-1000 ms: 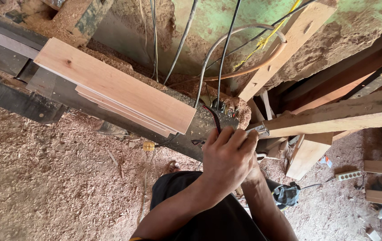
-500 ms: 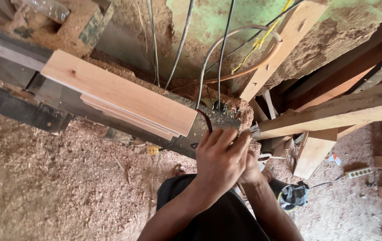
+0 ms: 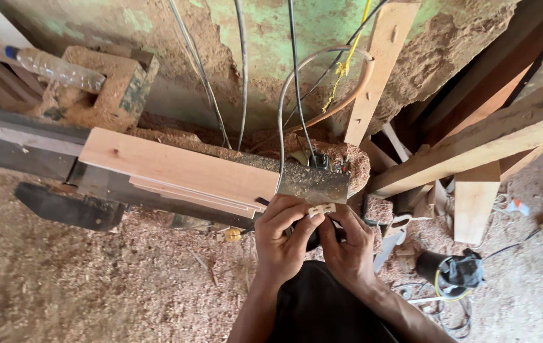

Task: The person uses a tape measure and a pencil to measure and mark a wooden plank on a workbench. The person repeatedly measures different sections of the plank and marks them with a pencil.

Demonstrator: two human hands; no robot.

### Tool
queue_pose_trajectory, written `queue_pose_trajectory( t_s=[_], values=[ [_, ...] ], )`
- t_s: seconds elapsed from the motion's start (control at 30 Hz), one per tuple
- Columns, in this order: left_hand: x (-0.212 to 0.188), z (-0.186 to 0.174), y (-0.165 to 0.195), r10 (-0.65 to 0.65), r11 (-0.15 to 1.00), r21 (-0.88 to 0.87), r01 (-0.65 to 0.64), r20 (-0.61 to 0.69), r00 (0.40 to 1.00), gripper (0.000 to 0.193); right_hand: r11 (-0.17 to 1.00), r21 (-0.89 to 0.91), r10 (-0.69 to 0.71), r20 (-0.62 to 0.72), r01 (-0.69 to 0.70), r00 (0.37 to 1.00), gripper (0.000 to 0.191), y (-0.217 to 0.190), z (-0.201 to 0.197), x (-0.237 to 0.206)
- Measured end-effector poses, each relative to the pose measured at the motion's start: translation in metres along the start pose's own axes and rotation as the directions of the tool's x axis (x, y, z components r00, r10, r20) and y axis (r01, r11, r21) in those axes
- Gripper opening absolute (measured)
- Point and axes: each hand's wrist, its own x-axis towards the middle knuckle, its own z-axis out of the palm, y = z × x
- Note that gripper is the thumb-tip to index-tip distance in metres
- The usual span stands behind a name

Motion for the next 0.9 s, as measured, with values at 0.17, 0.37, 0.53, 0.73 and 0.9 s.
queue_pose_trajectory(
  t_s=[0.17, 0.37, 0.53, 0.73, 0.9],
  values=[
    [-0.012, 0.003, -0.013, -0.203, 0.936, -0.288, 0.201, 0.023, 0.979, 0.01, 0.987, 0.023, -0.156, -0.012, 0.157, 0.988, 0.021, -0.013, -0.004, 0.007],
    [-0.021, 0.007, -0.022, -0.199, 0.905, -0.383, 0.183, -0.003, 0.98, 0.007, 0.991, 0.018, -0.13, -0.021, 0.13, 0.991, 0.019, -0.015, -0.005, 0.006],
    [-0.02, 0.006, -0.022, -0.236, 0.904, -0.371, 0.214, -0.015, 0.972, 0.006, 0.99, 0.036, -0.132, -0.035, 0.133, 0.991, 0.018, -0.016, -0.002, 0.006],
    [-0.02, 0.0, -0.024, -0.25, 0.891, -0.394, 0.224, -0.014, 0.968, 0.006, 0.991, 0.025, -0.129, -0.004, 0.129, 0.992, 0.018, -0.016, 0.002, 0.008],
    [-0.029, 0.0, -0.045, -0.169, 0.885, -0.444, 0.137, -0.033, 0.985, 0.01, 0.993, 0.113, -0.029, 0.05, 0.024, 0.998, 0.015, -0.004, 0.009, 0.006]
  ],
)
